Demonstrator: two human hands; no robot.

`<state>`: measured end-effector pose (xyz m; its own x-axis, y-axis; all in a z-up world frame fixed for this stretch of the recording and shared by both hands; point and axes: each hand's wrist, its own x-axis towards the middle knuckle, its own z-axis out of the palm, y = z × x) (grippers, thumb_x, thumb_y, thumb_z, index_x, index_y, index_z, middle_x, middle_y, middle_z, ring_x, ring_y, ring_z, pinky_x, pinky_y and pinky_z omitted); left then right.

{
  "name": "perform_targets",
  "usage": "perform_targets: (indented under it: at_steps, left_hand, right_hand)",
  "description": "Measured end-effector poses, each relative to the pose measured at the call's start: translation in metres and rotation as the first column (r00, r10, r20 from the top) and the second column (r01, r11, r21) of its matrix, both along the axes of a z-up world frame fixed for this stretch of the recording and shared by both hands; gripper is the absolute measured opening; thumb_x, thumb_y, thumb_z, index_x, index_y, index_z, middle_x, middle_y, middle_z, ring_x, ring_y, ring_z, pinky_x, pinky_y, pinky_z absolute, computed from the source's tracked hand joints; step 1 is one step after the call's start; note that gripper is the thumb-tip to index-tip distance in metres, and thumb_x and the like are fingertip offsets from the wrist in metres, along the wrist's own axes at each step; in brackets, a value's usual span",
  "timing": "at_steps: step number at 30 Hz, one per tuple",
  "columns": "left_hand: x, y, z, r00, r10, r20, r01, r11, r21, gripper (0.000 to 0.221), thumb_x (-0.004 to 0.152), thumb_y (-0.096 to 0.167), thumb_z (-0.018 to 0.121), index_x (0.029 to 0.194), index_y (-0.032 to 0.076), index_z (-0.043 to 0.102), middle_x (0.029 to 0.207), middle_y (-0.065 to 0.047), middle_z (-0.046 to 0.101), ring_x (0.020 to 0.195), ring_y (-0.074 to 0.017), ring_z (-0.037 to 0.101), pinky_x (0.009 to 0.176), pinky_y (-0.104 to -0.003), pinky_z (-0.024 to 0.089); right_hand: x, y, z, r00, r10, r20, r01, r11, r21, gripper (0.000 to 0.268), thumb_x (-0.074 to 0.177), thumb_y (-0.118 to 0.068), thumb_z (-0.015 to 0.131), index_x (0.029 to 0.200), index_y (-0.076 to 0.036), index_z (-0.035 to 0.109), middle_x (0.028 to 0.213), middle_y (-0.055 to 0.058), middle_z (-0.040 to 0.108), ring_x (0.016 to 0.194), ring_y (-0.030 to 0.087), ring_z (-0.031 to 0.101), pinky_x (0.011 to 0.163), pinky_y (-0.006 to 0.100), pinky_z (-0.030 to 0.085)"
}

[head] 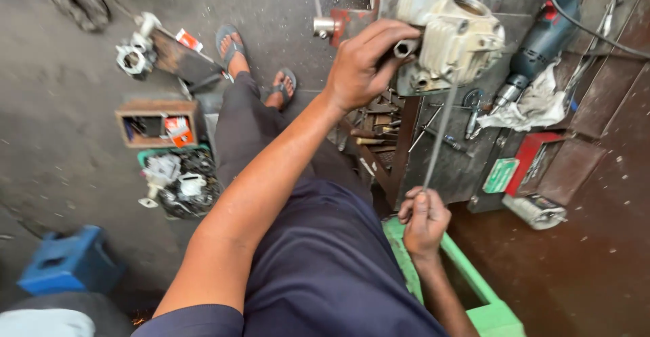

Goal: Disassembling and inspecting components of a motorcycle engine head and cylinder.

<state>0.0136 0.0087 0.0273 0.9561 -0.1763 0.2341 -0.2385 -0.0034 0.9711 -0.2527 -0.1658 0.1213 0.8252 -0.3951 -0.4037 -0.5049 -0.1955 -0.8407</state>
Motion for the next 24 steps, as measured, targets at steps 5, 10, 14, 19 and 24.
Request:
perform_targets:
  at_steps: [5, 10, 14, 19, 24]
  left_hand:
    - [0.009, 0.006, -0.002, 0.994, -0.104, 0.014, 0.104, 0.994, -0.017, 0.044, 0.086, -0.007, 0.073, 0.126, 0.009, 0.065, 0.126, -0.008, 0.069, 0.117, -0.0269, 0.072, 0.099, -0.035, 0.06]
    - [0.026, 0.015, 0.003, 0.97, -0.242, 0.004, 0.242, 0.97, 0.029, 0.044, 0.084, -0.009, 0.071, 0.125, 0.006, 0.064, 0.125, -0.01, 0.067, 0.116, -0.0288, 0.07, 0.099, -0.038, 0.059]
    - [0.046, 0.023, -0.004, 0.882, -0.438, 0.172, 0.416, 0.897, 0.149, 0.053, 0.073, -0.009, 0.069, 0.124, 0.002, 0.061, 0.124, -0.013, 0.064, 0.115, -0.034, 0.068, 0.099, -0.04, 0.058]
    - [0.059, 0.03, 0.0, 0.855, -0.519, 0.023, 0.513, 0.85, 0.116, 0.046, 0.08, -0.004, 0.077, 0.123, 0.005, 0.062, 0.121, -0.011, 0.064, 0.113, -0.031, 0.069, 0.094, -0.039, 0.058]
    - [0.064, 0.031, -0.004, 0.833, -0.553, -0.008, 0.551, 0.829, 0.097, 0.044, 0.083, -0.002, 0.077, 0.124, 0.005, 0.062, 0.119, -0.01, 0.063, 0.112, -0.0287, 0.068, 0.092, -0.038, 0.058]
  right_hand:
    - [-0.005, 0.029, 0.002, 0.995, 0.023, -0.096, -0.03, 0.997, -0.069, 0.029, 0.11, -0.023, 0.052, 0.101, 0.001, 0.065, 0.065, 0.001, 0.06, 0.057, 0.005, 0.053, 0.052, 0.022, 0.042]
    - [0.012, 0.05, 0.017, 0.981, -0.068, -0.18, 0.044, 0.99, -0.134, 0.024, 0.107, -0.018, 0.055, 0.102, 0.001, 0.069, 0.064, 0.001, 0.061, 0.056, 0.006, 0.054, 0.051, 0.023, 0.044]
    - [0.03, 0.075, 0.037, 0.964, -0.113, -0.241, 0.045, 0.961, -0.272, 0.022, 0.105, -0.016, 0.056, 0.102, 0.0, 0.07, 0.062, 0.001, 0.063, 0.054, 0.008, 0.058, 0.051, 0.025, 0.045]
    - [0.036, 0.111, 0.039, 0.963, -0.159, -0.218, 0.087, 0.949, -0.304, 0.02, 0.105, -0.017, 0.058, 0.102, -0.002, 0.071, 0.062, 0.001, 0.063, 0.056, 0.009, 0.06, 0.053, 0.025, 0.048]
    - [0.029, 0.136, 0.038, 0.924, -0.239, -0.299, 0.132, 0.932, -0.337, 0.021, 0.104, -0.019, 0.059, 0.101, -0.003, 0.072, 0.06, 0.001, 0.064, 0.055, 0.01, 0.062, 0.053, 0.027, 0.048]
